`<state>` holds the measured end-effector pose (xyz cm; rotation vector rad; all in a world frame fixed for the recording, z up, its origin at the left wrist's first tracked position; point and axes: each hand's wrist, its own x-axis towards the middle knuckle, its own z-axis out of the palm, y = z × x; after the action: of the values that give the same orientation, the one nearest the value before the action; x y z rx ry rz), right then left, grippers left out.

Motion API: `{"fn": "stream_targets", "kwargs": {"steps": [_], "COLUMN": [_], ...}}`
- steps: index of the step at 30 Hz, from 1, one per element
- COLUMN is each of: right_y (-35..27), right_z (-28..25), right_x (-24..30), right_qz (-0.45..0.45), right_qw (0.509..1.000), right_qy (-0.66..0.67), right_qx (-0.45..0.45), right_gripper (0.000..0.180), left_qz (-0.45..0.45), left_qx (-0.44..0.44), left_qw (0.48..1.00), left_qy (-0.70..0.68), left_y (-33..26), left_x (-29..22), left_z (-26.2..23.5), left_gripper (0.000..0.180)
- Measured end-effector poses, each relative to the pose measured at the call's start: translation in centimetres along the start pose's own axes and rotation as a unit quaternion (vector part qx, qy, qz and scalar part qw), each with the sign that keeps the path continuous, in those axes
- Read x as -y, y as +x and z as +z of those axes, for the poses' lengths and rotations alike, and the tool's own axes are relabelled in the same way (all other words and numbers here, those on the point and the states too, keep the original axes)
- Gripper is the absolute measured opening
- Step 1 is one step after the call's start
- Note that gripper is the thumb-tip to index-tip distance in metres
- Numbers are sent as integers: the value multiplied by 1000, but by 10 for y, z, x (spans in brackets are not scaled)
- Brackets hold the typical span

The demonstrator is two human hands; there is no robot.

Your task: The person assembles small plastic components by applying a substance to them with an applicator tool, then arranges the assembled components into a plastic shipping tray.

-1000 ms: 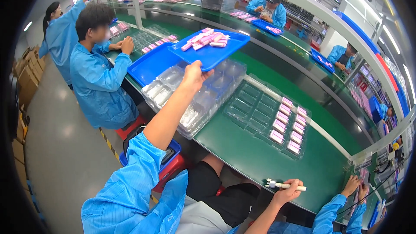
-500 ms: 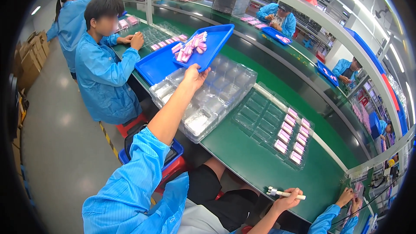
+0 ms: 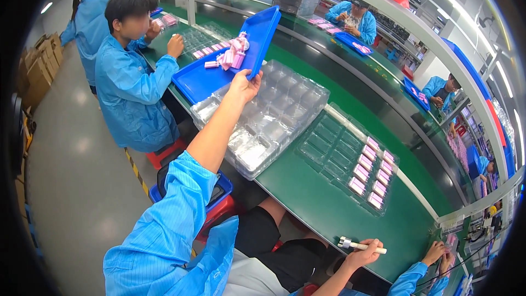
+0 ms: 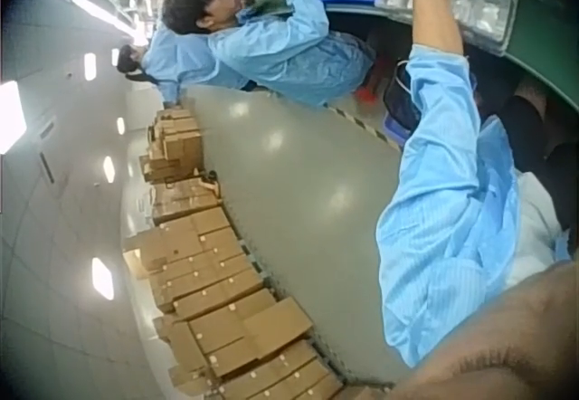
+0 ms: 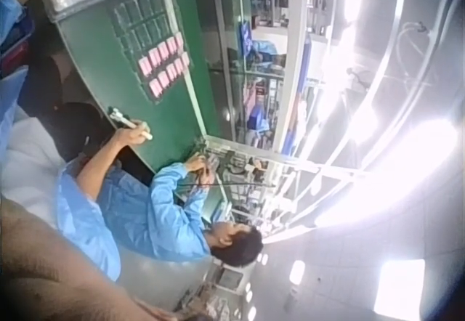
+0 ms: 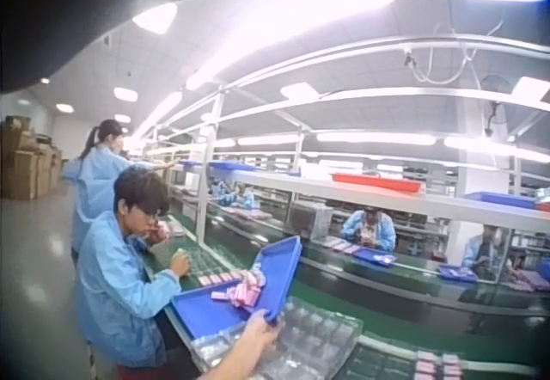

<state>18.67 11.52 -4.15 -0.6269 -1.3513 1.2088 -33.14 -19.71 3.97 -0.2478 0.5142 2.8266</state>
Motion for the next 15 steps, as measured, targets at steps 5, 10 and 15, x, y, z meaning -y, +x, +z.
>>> {"fn": "stream_targets", "kwargs": {"steps": [5,10,15], "right_y": [-2,-1,0], "right_z": [2,3,0], "right_x": [3,-2,0], "right_qz": [2,1,-5], "right_qw": [1000,1000,1000], "right_qy": [-6,-8,-9], "right_qx": [1,9,1], "right_gripper": [32,31,31], "left_qz": [-32,-52,-48], "left_qx": [13,51,60], "left_qw": [999,995,988], "left_qy": [-12,-69,-135], "left_y": [8,9,2], "left_x": [-2,-8,-2], "left_z": [-6,-10,1], "left_gripper": [26,23,20]}}
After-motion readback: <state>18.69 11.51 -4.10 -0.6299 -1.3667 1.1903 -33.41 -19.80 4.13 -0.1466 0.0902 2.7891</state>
